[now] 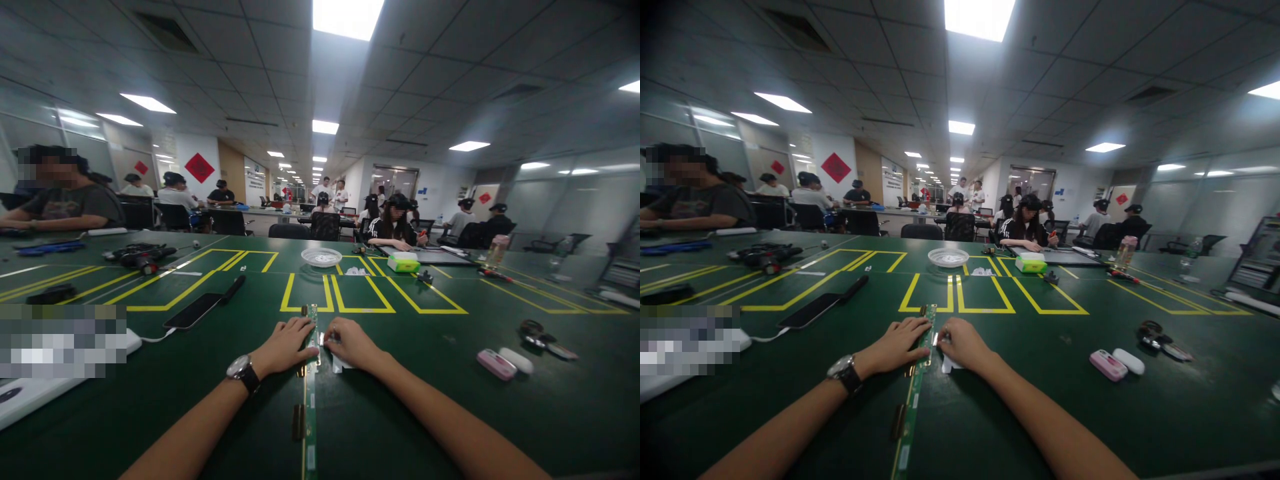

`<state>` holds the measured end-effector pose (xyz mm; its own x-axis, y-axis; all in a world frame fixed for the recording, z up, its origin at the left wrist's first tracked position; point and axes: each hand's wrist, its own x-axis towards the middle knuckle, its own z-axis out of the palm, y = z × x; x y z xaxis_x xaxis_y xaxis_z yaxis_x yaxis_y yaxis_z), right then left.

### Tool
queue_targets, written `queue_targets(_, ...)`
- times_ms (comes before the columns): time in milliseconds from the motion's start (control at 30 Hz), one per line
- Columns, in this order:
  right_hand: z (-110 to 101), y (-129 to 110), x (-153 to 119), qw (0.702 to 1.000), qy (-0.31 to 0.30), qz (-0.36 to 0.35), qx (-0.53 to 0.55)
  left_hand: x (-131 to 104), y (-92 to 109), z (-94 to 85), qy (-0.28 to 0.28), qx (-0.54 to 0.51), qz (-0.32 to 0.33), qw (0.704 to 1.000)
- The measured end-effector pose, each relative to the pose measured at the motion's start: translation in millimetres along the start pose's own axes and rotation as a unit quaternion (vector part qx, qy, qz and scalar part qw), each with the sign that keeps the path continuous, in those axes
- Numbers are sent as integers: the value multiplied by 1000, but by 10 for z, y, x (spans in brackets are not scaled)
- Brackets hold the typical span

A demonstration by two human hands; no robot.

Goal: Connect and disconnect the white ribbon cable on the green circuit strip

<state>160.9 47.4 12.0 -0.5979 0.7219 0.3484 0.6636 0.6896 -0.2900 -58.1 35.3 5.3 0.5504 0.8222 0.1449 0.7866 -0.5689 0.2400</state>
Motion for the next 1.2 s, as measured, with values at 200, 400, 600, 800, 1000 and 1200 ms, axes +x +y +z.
queue_targets(200,61,5,7,999,20,21,-14,0,19,2,-1,6,3,1000)
queue_targets(400,80,5,-2,999,25,19,-14,22,13,50,1,13,-1,1000)
queue_targets(600,51,1,-3,1000,12,-14,-1,26,18,44,-3,8,12,1000)
queue_targets(800,75,40,3,998,24,-46,22,45,10,64,-1,15,18,1000)
queue_targets(1000,111,54,5,998,37,-39,43,51,35,56,-3,14,13,1000)
queue_targets(1200,151,61,24,997,42,-28,55,57,55,38,-16,10,6,1000)
